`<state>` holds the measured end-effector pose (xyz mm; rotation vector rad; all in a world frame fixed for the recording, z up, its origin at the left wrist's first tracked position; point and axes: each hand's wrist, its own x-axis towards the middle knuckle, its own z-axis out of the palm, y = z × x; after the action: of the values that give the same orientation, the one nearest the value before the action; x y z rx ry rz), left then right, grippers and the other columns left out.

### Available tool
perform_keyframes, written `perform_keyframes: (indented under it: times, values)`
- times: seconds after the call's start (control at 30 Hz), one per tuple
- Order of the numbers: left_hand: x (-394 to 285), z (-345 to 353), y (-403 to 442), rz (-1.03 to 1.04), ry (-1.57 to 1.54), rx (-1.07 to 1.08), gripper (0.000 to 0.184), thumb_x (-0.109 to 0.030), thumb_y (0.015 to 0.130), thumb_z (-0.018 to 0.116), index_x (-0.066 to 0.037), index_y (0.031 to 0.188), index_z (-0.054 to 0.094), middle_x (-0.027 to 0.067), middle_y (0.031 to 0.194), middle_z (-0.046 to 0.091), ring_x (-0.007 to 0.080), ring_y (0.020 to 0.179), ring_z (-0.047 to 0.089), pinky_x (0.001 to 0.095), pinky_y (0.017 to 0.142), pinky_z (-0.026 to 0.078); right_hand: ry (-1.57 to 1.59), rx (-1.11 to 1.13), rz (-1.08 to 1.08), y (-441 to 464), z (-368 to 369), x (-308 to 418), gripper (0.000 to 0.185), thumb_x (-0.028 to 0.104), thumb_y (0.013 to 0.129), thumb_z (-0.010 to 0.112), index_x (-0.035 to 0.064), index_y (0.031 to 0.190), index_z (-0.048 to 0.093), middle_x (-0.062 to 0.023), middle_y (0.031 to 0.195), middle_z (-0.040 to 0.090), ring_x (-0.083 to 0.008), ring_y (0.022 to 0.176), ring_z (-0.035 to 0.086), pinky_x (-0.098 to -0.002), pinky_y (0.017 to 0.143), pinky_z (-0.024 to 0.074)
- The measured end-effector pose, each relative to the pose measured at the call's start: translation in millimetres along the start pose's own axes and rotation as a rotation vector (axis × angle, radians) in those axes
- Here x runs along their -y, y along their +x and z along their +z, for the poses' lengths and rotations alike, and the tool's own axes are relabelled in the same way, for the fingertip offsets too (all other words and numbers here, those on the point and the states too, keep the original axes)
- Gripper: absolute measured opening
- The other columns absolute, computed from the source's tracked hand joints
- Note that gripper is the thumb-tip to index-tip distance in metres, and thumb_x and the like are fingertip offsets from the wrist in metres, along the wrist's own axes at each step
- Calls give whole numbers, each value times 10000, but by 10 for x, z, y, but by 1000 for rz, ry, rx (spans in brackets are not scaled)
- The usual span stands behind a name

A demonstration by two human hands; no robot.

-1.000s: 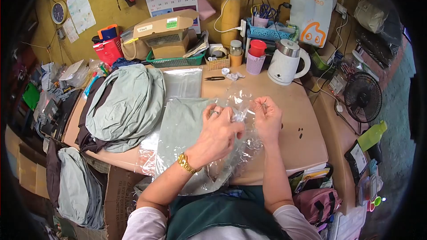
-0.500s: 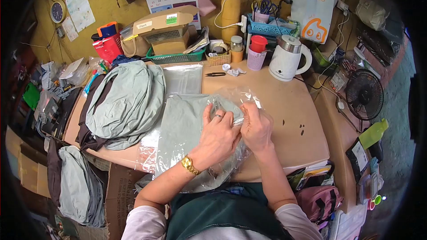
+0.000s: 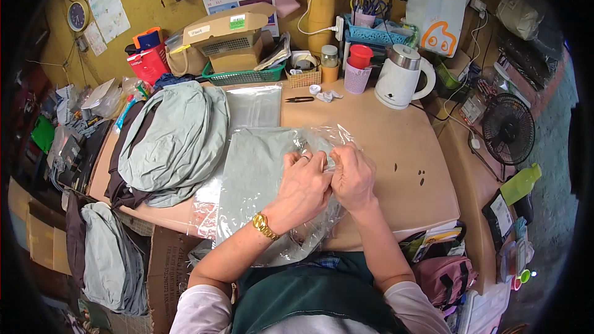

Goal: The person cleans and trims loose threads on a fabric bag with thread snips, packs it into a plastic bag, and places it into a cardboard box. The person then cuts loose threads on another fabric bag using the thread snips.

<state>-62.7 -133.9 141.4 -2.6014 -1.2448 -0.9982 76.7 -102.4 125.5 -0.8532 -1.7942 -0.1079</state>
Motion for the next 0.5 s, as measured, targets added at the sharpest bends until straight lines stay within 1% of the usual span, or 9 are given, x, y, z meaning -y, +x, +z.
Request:
perform_keyframes:
  times: [0.07,0.2,0.27,0.3,0.37,0.4,0.43,0.47,0.5]
  values:
    - [6,43,-20,-25,3,22,38,-80,680,650,-70,715,640,106,829,532,282,840,533,452,764,345,-23,-25,-40,-2,16,-1,65,-22,865,600,16,885,551,-125,780,606,-328,656,606,-390,569,481]
    - [38,94,-21,7,67,-12,28,-100,702,660,-82,724,658,96,829,539,268,844,543,457,802,352,-18,-12,9,29,-14,-15,55,-14,878,589,26,880,552,-125,744,633,-332,639,624,-397,553,480]
    - [75,103,-19,80,104,-91,74,-86,721,666,-108,789,685,88,868,555,262,837,544,491,874,352,-46,6,28,49,-45,-67,54,-11,884,586,31,877,553,-123,729,643,-332,629,630,-400,549,480]
    - [81,119,-33,79,104,-92,74,-86,721,666,-108,789,685,88,868,555,262,837,544,491,874,352,-31,-15,57,66,-59,-103,37,12,898,579,37,887,555,-133,714,645,-339,623,634,-408,545,476]
    - [86,149,-58,-12,67,50,114,-114,737,681,-146,843,711,77,873,563,260,913,548,532,968,323,-17,-37,85,78,-87,-127,23,34,912,573,42,897,557,-142,700,646,-346,617,638,-416,541,472]
    - [77,146,-49,-11,66,50,114,-114,737,681,-146,843,711,77,873,563,260,913,548,532,968,323,-28,54,192,79,-117,-115,70,102,924,568,46,883,558,-153,695,637,-359,618,631,-436,550,473]
    - [60,131,-35,-52,87,53,110,-120,761,668,-128,855,723,76,892,557,256,944,540,541,1004,305,-39,146,299,83,-144,-101,137,170,936,564,50,870,560,-165,690,627,-372,618,624,-457,558,474]
    - [43,115,-27,-92,109,58,117,-125,785,654,-111,868,735,75,912,551,251,974,533,550,1040,288,-40,146,303,93,-168,-83,137,170,936,564,50,870,560,-165,690,627,-372,618,624,-457,558,474]
    - [29,97,-21,-91,107,61,117,-125,785,654,-111,868,735,75,912,551,251,974,533,550,1040,288,-85,319,334,114,-189,-68,218,234,950,549,36,860,567,-184,690,624,-395,646,620,-478,590,473]
